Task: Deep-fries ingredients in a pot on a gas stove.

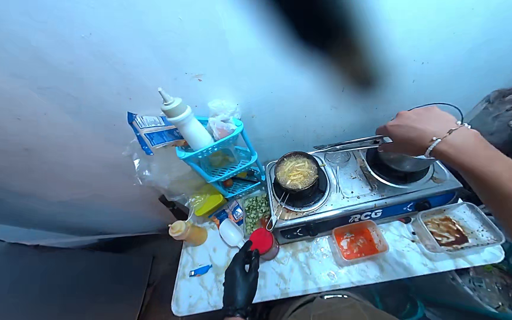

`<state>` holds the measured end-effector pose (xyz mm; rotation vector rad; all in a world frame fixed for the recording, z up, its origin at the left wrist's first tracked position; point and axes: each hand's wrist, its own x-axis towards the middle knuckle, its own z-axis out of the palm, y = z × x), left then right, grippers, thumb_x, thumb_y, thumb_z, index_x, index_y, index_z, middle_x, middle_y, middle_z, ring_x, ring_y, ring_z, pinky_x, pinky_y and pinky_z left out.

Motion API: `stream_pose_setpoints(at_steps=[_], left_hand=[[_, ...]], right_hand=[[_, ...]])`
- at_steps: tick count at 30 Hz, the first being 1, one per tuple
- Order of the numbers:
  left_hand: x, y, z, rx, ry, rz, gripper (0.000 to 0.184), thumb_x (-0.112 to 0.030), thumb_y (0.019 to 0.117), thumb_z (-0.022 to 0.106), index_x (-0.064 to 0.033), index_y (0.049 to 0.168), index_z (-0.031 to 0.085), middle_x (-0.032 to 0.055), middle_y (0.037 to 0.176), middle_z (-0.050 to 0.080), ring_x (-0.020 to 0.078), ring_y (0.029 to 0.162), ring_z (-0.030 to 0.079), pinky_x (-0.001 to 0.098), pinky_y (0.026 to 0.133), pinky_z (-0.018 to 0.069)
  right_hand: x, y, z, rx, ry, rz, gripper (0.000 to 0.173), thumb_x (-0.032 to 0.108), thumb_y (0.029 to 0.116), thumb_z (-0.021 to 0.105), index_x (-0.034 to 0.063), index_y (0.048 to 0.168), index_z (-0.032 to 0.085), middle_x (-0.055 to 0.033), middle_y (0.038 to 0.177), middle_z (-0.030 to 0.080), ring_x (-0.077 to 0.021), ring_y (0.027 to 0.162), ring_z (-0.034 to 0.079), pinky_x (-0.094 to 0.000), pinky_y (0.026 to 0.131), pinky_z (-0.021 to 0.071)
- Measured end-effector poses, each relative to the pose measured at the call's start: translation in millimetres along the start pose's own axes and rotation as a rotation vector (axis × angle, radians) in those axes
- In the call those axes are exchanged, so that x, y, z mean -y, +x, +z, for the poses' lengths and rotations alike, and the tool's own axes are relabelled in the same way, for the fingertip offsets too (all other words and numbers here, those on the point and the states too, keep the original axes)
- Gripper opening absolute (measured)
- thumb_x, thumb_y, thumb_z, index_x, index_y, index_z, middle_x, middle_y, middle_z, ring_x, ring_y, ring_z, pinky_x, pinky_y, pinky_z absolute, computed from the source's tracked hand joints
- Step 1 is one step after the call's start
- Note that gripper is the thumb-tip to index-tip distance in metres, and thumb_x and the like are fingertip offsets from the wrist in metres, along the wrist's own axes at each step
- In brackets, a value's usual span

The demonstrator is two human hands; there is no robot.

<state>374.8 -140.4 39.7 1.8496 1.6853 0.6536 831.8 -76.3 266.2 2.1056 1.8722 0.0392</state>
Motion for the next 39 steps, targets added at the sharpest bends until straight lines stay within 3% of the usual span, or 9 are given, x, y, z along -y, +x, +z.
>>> stream_pose_setpoints(at_steps=[6,9,13,19,33,39], left_hand=[[-5,0,-4,0.007,0.008,-0.018,0.04,-0.026,0.1026,0.057,-0.0074,0.138,0.061,0.01,0.109,0.073,0.017,0.09,0.071,0.0384,0.084,0.0586],[-7,-2,-2,-0.002,0.01,-0.021,0.039,-0.026,0.102,0.058,-0.009,0.137,0.062,0.0085,0.105,0.073,0.0152,0.086,0.07,0.0372,0.081,0.0584],[-4,-6,0,0.002,-0.004,-0.051,0.04,-0.026,0.1019,0.058,-0.0085,0.137,0.061,0.0088,0.105,0.073,0.0161,0.085,0.07,0.0379,0.081,0.0582],[3,-10,0,-0.001,-0.01,-0.077,0.039,-0.027,0.1018,0.058,-0.0094,0.137,0.062,0.0078,0.106,0.073,0.015,0.086,0.07,0.0366,0.081,0.0585],[-3,-1,3,0.048,0.011,-0.053,0.041,-0.029,0.1027,0.057,-0.0103,0.138,0.061,0.0077,0.108,0.073,0.0159,0.091,0.071,0.0387,0.085,0.0584],[-4,1,4,0.062,0.024,-0.055,0.041,-0.031,0.1031,0.056,-0.0112,0.139,0.061,0.0063,0.107,0.072,0.0144,0.092,0.07,0.0375,0.087,0.0576]], right_hand=[[-4,32,48,0.091,0.048,0.024,0.032,0.04,0.094,0.074,0.0093,0.104,0.074,-0.021,0.096,0.071,-0.0451,0.095,0.069,-0.0668,0.074,0.0524],[2,46,60,0.124,0.052,0.014,0.032,0.038,0.0933,0.074,0.0073,0.102,0.073,-0.0216,0.098,0.071,-0.0454,0.097,0.069,-0.0667,0.075,0.0523],[4,61,72,0.136,0.058,0.002,0.033,0.037,0.092,0.076,0.008,0.108,0.074,-0.0227,0.102,0.071,-0.0464,0.1,0.068,-0.0682,0.077,0.0522],[0,74,82,0.134,0.046,0.01,0.031,0.038,0.0935,0.074,0.0087,0.105,0.074,-0.0218,0.101,0.072,-0.0456,0.099,0.069,-0.0679,0.076,0.0527],[-13,53,59,0.059,0.067,0.013,0.024,0.036,0.0976,0.068,0.0143,0.104,0.075,-0.0187,0.095,0.072,-0.0443,0.095,0.07,-0.0671,0.074,0.0529],[-10,31,36,0.005,0.108,-0.01,0.026,0.04,0.0994,0.067,0.018,0.11,0.075,-0.0176,0.095,0.072,-0.0428,0.094,0.07,-0.0654,0.074,0.0531]])
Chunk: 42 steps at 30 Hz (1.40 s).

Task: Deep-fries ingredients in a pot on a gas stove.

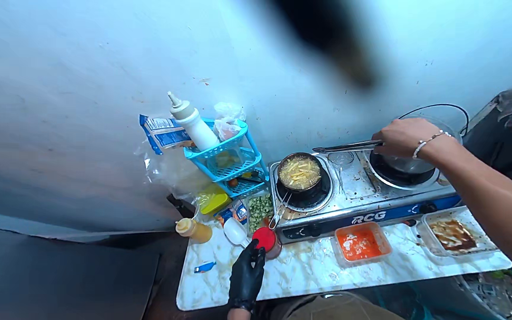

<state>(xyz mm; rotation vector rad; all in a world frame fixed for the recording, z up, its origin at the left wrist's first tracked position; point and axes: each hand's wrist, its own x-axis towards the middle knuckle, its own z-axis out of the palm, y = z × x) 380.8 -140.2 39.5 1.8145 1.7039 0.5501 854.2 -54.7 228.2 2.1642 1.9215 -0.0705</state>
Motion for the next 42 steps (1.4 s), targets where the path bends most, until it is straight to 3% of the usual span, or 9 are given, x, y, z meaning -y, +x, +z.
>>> stream_pose_setpoints(at_steps=[5,11,17,22,31,35,42], left_hand=[[1,-1,1,0.007,0.007,-0.004,0.041,-0.032,0.1031,0.056,-0.0116,0.139,0.061,0.0059,0.106,0.072,0.0148,0.091,0.07,0.0377,0.086,0.0578],[5,-6,1,-0.013,0.001,-0.001,0.042,-0.033,0.103,0.056,-0.0117,0.139,0.061,0.006,0.106,0.073,0.0151,0.091,0.07,0.0385,0.086,0.0575],[14,-12,0,-0.031,-0.025,-0.062,0.041,-0.031,0.103,0.057,-0.012,0.139,0.061,0.0064,0.106,0.073,0.0161,0.09,0.071,0.0402,0.085,0.0583],[18,-12,1,-0.022,-0.03,-0.084,0.041,-0.031,0.1028,0.057,-0.0116,0.139,0.061,0.0072,0.108,0.073,0.017,0.091,0.071,0.0414,0.086,0.0584],[13,-7,2,-0.011,-0.027,-0.067,0.041,-0.032,0.103,0.057,-0.0131,0.139,0.061,0.006,0.107,0.073,0.0161,0.091,0.071,0.0406,0.086,0.0579],[15,-8,2,-0.004,-0.02,-0.069,0.041,-0.033,0.1038,0.056,-0.0136,0.139,0.061,0.0054,0.107,0.073,0.0158,0.09,0.071,0.0402,0.084,0.0584],[15,0,6,0.014,0.0,-0.043,0.041,-0.033,0.1036,0.056,-0.0128,0.138,0.061,0.0051,0.106,0.073,0.0149,0.091,0.071,0.039,0.087,0.0577]], right_hand=[[5,8,5,0.031,0.044,0.047,0.035,0.044,0.0964,0.071,0.0115,0.107,0.074,-0.0217,0.098,0.072,-0.0463,0.098,0.069,-0.0688,0.076,0.0525],[18,49,37,0.09,0.15,0.131,0.038,0.04,0.0956,0.071,0.0024,0.104,0.073,-0.0258,0.106,0.071,-0.048,0.105,0.067,-0.0707,0.081,0.0517],[28,58,38,0.166,0.113,0.17,0.04,0.038,0.0948,0.073,-0.0015,0.1,0.072,-0.0279,0.108,0.07,-0.0485,0.108,0.066,-0.0703,0.082,0.0513],[18,51,38,0.154,0.104,0.183,0.038,0.038,0.0912,0.076,0.0019,0.101,0.074,-0.027,0.108,0.07,-0.0488,0.107,0.066,-0.0727,0.082,0.0503],[22,61,44,0.194,0.128,0.172,0.04,0.039,0.0953,0.072,-0.0012,0.099,0.073,-0.027,0.107,0.07,-0.0475,0.107,0.067,-0.0706,0.084,0.0506],[21,61,45,0.186,0.109,0.145,0.036,0.038,0.0955,0.072,0.0023,0.099,0.074,-0.0247,0.103,0.071,-0.0456,0.103,0.068,-0.0696,0.082,0.0516],[24,5,4,0.061,0.111,0.108,0.033,0.041,0.1004,0.066,0.0104,0.108,0.074,-0.0232,0.102,0.072,-0.0465,0.101,0.068,-0.0693,0.077,0.0525]])
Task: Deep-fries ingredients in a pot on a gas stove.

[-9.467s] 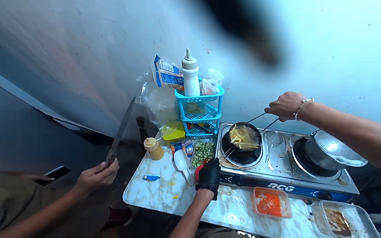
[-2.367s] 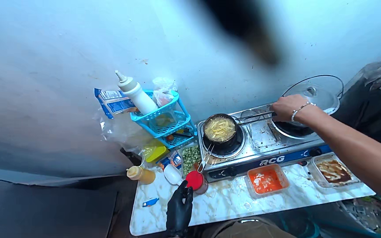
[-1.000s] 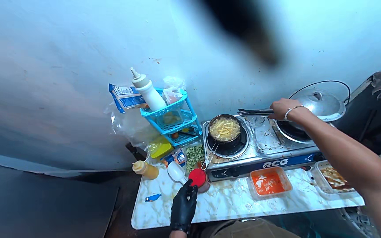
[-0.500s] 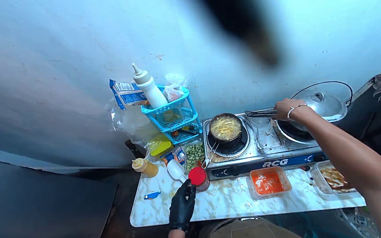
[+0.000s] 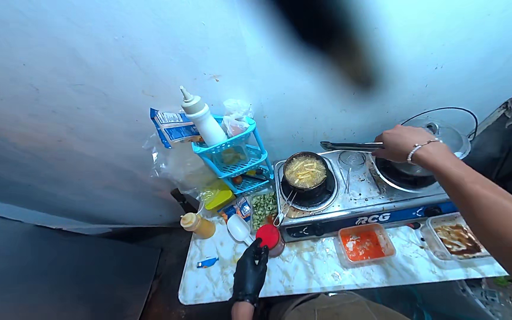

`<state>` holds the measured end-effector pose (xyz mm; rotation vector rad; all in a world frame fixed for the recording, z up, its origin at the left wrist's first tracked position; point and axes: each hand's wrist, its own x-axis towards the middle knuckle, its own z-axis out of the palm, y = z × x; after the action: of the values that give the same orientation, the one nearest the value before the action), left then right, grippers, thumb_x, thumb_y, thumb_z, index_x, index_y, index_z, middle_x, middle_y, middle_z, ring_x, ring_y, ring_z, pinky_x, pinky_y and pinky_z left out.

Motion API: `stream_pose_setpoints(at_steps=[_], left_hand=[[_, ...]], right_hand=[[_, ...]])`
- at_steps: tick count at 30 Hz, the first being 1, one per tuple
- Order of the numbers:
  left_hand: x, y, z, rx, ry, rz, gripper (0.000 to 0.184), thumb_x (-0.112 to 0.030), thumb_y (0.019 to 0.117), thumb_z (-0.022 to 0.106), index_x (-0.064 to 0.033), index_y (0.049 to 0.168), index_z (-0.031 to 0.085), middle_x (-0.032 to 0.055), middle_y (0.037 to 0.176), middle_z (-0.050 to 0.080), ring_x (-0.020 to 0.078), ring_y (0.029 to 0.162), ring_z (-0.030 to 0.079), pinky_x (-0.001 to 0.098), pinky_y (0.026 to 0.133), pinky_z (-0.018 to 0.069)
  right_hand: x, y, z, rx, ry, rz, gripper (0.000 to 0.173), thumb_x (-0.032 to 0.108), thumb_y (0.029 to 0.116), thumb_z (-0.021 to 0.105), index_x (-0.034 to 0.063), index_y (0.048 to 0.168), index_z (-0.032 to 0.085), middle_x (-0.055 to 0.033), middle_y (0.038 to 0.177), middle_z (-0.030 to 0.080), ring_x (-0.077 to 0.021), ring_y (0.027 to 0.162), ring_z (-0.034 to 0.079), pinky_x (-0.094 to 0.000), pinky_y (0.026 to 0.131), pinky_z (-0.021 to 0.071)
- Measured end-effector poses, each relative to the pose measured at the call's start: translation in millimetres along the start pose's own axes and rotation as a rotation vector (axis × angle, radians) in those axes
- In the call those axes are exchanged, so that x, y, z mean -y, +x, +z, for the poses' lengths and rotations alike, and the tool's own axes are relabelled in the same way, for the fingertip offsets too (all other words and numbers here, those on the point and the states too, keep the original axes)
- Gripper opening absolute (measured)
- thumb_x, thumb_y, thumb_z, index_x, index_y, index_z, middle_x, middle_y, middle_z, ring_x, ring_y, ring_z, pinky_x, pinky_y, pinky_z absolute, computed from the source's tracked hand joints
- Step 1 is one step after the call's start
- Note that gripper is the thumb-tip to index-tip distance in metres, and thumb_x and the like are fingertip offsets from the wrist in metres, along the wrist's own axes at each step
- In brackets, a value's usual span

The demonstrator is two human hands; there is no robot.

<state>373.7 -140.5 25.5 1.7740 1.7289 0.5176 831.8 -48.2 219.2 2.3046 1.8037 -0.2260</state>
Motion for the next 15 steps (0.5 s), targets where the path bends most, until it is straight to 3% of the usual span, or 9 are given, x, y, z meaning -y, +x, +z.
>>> stream_pose_setpoints(at_steps=[2,6,10,15], left_hand=[[-5,5,2,0.011,0.004,0.025,0.041,-0.033,0.1035,0.055,-0.0124,0.138,0.062,0.005,0.106,0.073,0.0154,0.092,0.07,0.0396,0.087,0.0574],[-24,17,4,0.051,0.068,0.1,0.046,-0.035,0.1037,0.054,-0.0117,0.143,0.057,0.0074,0.111,0.073,0.0189,0.099,0.07,0.0431,0.094,0.0558],[-47,34,9,0.091,0.196,0.135,0.058,-0.04,0.1036,0.051,-0.0115,0.154,0.045,0.0128,0.13,0.065,0.0271,0.12,0.063,0.0472,0.105,0.0498],[-69,56,20,0.115,0.297,0.061,0.064,-0.045,0.1038,0.049,-0.0138,0.159,0.036,0.0151,0.143,0.056,0.0313,0.13,0.057,0.0501,0.105,0.049]], right_hand=[[8,-22,-10,-0.023,-0.019,-0.045,0.032,0.042,0.101,0.064,0.0146,0.112,0.074,-0.0204,0.099,0.072,-0.0447,0.098,0.069,-0.0668,0.075,0.053],[28,-45,-12,0.025,-0.085,-0.132,0.035,0.047,0.0996,0.064,0.0143,0.108,0.073,-0.0162,0.093,0.071,-0.0405,0.092,0.07,-0.0636,0.073,0.0533],[38,-52,-20,0.045,-0.139,-0.173,0.038,0.05,0.0972,0.067,0.0125,0.103,0.072,-0.0157,0.089,0.07,-0.0399,0.088,0.069,-0.0631,0.07,0.0527],[63,-65,-43,0.098,-0.225,-0.185,0.043,0.052,0.0947,0.07,0.0096,0.102,0.072,-0.0162,0.09,0.069,-0.0398,0.09,0.069,-0.0623,0.071,0.0526]])
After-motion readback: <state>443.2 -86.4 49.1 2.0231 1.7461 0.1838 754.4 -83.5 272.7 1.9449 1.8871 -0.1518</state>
